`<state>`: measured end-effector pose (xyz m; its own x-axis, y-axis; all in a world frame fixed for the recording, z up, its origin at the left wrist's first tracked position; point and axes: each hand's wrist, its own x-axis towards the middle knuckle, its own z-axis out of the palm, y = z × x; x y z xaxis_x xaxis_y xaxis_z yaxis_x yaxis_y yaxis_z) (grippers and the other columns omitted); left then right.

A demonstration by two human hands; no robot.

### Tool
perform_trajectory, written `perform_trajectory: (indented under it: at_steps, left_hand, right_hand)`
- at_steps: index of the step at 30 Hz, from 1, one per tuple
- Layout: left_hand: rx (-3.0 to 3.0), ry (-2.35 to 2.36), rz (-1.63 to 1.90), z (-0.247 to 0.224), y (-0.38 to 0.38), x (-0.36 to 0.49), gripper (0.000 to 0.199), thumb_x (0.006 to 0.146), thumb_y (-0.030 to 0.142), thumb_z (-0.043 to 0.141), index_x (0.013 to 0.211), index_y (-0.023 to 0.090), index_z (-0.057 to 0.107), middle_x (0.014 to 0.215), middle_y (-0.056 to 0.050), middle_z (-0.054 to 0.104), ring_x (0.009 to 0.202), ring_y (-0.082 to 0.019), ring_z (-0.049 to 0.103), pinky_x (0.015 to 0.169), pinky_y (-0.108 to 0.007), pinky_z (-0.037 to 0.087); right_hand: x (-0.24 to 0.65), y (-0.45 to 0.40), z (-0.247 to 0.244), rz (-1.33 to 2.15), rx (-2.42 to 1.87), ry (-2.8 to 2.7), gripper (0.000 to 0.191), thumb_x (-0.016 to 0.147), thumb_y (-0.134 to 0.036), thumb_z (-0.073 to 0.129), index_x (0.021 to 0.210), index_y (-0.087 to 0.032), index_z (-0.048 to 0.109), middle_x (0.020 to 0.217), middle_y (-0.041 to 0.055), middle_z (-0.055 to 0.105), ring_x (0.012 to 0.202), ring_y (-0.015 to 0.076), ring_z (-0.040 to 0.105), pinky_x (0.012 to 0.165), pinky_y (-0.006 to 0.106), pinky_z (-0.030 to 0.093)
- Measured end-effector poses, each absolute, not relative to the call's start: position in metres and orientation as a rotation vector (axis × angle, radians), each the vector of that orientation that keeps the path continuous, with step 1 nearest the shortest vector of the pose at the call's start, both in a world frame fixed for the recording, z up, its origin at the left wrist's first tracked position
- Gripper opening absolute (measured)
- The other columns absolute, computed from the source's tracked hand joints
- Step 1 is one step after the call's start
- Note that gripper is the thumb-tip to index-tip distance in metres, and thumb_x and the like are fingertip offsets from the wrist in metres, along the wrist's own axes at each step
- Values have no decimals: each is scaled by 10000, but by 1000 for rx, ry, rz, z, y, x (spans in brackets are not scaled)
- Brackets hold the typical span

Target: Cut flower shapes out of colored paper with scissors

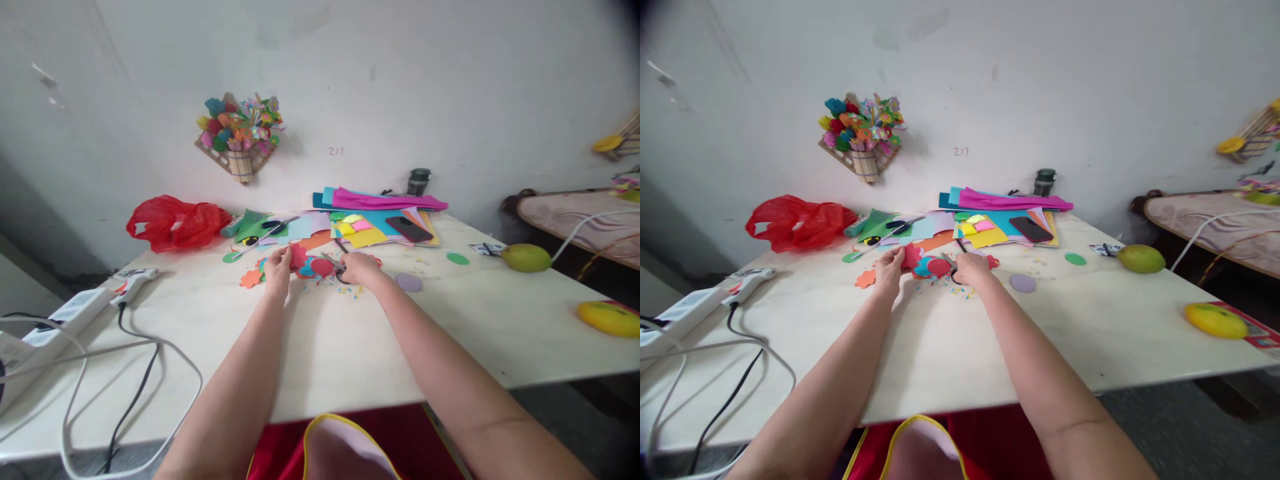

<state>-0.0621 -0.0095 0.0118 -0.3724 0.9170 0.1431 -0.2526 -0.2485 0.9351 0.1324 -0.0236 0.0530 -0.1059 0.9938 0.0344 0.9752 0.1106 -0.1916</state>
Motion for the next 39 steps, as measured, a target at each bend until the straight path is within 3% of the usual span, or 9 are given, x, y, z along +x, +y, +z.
perform_trajectory:
  at_steps: [3, 5, 7, 12, 16, 19, 27, 35, 39]
  left_hand:
    - [947, 1138, 1744, 11, -9, -61, 422, 612, 489, 819, 780, 124, 692, 601, -12, 647, 538, -147, 602, 519, -267, 513]
    - [957, 1155, 1742, 10, -8, -61, 404, 598, 473, 837, 737, 122, 695, 581, -12, 641, 533, -143, 594, 520, -257, 503]
    - [972, 1162, 1729, 10, -8, -60, 395, 582, 454, 854, 729, 119, 706, 576, -14, 645, 531, -140, 592, 530, -253, 499]
    - [1036, 1136, 1678, 12, -9, -57, 405, 557, 454, 870, 736, 129, 708, 601, -28, 669, 538, -134, 603, 550, -250, 508]
    - [1093, 1113, 1589, 11, -11, -53, 422, 550, 497, 867, 674, 157, 649, 542, -10, 629, 478, -132, 576, 466, -239, 473]
    - [1163, 1059, 1510, 5, -11, -52, 473, 529, 544, 865, 692, 160, 643, 545, -11, 632, 455, -129, 564, 431, -231, 448]
    - [1250, 1020, 1379, 1, -17, -48, 450, 583, 539, 845, 748, 165, 656, 547, -21, 648, 431, -142, 573, 398, -227, 422]
    - [1275, 993, 1310, 2, -21, -46, 430, 639, 525, 825, 770, 161, 638, 542, -46, 665, 418, -153, 593, 398, -225, 428]
    - [1319, 995, 1308, -1, -18, -49, 459, 615, 549, 827, 768, 169, 621, 519, -37, 660, 387, -143, 568, 377, -218, 406]
  right_hand:
    - [153, -12, 53, 521, -1816, -1935, 339, 621, -144, 728, 954, -205, 745, 822, 48, 738, 743, 214, 678, 619, 278, 476]
    - [170, -8, 56, 792, -1604, -1650, 365, 623, -82, 661, 973, -165, 726, 588, -3, 646, 506, 147, 579, 469, 235, 394]
    - [186, -8, 59, 991, -1384, -1400, 417, 608, -63, 640, 1015, -138, 694, 527, -23, 604, 419, 115, 505, 391, 210, 317]
    - [203, -13, 64, 1171, -952, -1079, 376, 616, -119, 681, 984, -179, 633, 697, 19, 681, 539, 112, 602, 339, 160, 208]
    - [191, -13, 61, 1244, -913, -1085, 200, 666, -171, 742, 819, -159, 615, 565, -24, 589, 442, 68, 508, 312, 149, 168]
    - [175, -12, 54, 1235, -1047, -1154, 201, 712, -238, 777, 783, -141, 616, 466, -49, 524, 343, 52, 417, 287, 156, 148]
    - [141, -14, 36, 1304, -1084, -1295, 272, 740, -270, 782, 883, -162, 577, 585, -12, 665, 354, 82, 540, 285, 155, 207]
    - [116, -19, 27, 1257, -1099, -1279, 351, 634, -175, 829, 878, -187, 577, 539, -71, 580, 417, 93, 541, 340, 154, 273]
    - [109, -19, 24, 1270, -1092, -1267, 319, 619, -63, 756, 860, -181, 584, 547, -72, 583, 434, 103, 548, 426, 192, 416]
